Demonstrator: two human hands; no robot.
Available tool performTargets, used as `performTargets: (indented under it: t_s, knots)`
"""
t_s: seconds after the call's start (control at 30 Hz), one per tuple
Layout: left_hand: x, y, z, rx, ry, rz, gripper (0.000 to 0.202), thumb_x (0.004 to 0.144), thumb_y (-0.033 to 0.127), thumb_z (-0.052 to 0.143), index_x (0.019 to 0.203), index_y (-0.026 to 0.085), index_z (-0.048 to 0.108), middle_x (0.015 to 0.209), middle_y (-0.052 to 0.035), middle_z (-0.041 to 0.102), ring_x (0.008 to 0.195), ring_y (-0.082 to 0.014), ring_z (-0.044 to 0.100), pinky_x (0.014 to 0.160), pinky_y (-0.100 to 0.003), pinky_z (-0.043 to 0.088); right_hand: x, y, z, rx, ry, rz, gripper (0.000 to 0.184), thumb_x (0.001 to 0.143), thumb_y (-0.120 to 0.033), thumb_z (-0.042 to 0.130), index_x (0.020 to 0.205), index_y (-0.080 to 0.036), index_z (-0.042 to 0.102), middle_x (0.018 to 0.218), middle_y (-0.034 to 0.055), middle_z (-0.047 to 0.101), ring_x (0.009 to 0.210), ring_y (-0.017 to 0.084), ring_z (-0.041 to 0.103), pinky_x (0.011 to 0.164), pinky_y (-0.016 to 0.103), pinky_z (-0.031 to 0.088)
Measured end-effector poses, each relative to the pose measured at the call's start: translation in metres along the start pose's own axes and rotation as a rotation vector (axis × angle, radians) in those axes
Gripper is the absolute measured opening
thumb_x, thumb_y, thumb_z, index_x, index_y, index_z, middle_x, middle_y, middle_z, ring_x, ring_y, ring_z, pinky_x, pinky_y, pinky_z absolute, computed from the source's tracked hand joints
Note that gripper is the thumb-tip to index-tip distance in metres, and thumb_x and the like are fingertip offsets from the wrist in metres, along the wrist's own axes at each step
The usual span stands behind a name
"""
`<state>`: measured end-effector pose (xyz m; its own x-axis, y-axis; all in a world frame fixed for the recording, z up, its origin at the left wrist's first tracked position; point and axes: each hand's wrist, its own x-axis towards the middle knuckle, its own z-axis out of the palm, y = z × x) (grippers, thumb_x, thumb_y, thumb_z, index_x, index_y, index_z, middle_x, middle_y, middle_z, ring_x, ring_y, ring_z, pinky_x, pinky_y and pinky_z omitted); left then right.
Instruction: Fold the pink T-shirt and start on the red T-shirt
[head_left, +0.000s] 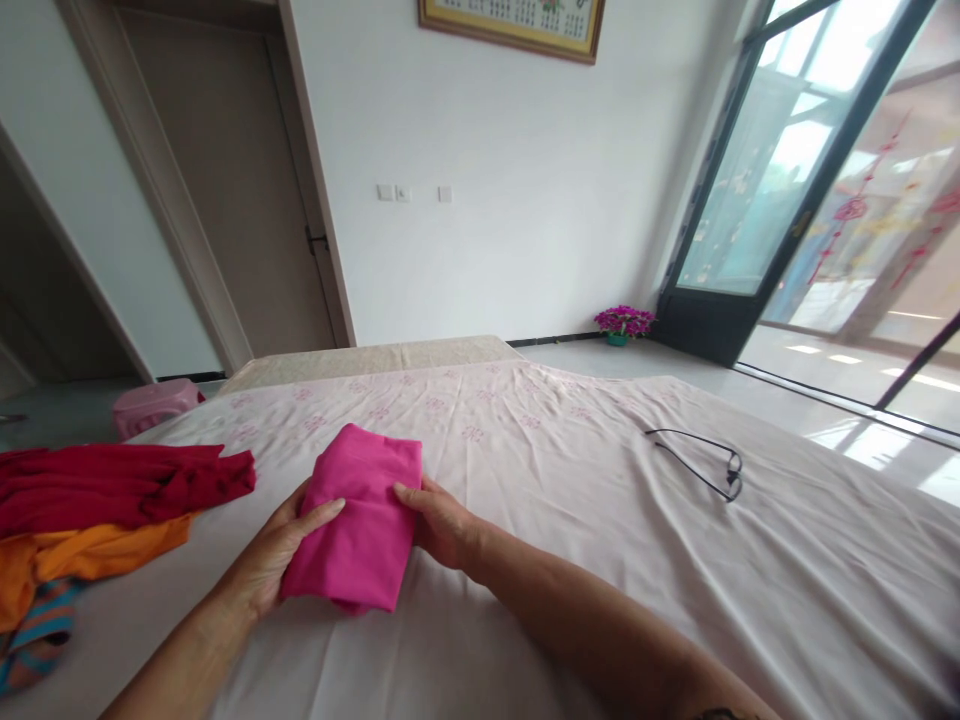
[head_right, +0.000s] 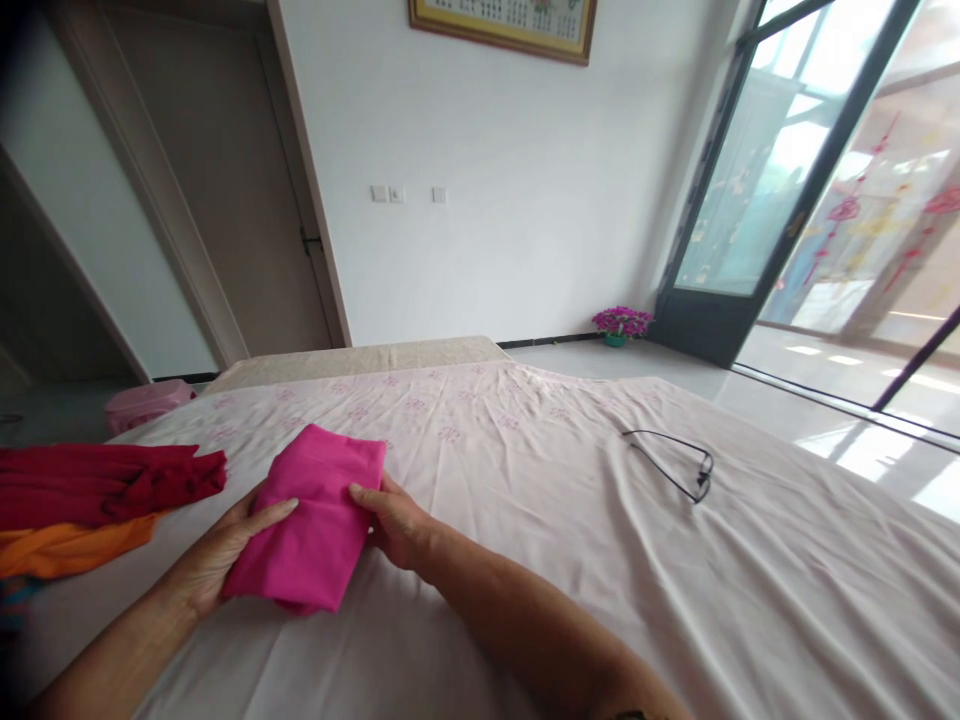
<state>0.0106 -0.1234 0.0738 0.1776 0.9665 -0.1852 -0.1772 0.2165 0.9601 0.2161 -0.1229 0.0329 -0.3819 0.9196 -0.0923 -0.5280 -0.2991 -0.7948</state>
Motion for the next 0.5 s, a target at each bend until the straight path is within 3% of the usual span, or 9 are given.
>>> performTargets:
  t_s: [0.17,0.33,0.5]
  knots:
    - [0.011,0.000,0.009,0.004,0.015,-0.030,0.071,0.067,0.030,0.085,0.131,0.028,0.054,0.111,-0.0047,0.075,0.095,-0.0241,0.074,0.084,-0.034,0.061,-0.003,-0.005,0.003,0.087,-0.046,-0.128,0.069,0.062,-0.031,0.088,0.123,-0.030,0.054,0.107,-0.0003,0.066,0.090,0.019,0.063,0.080,0.034,0.050]
    - [0.021,-0.006,0.017,0.114,-0.073,-0.078,0.070,0.072,0.045,0.080,0.133,0.025,0.053,0.120,-0.0105,0.071,0.100,-0.0260,0.072,0.084,-0.036,0.060,-0.005,-0.015,-0.013,0.059,0.162,-0.118,0.058,0.060,-0.023,0.083,0.113,-0.026,0.060,0.089,-0.0027,0.065,0.076,0.015,0.059,0.072,0.030,0.049]
    - [0.048,-0.036,-0.003,0.431,0.169,0.089,0.089,0.070,0.051,0.076,0.145,0.021,0.038,0.126,-0.0172,0.064,0.094,-0.0242,0.071,0.071,-0.032,0.059,0.007,-0.066,-0.048,-0.025,0.342,-0.254,0.051,0.067,-0.019,0.069,0.116,-0.026,0.056,0.089,-0.0021,0.064,0.076,0.016,0.059,0.072,0.031,0.050]
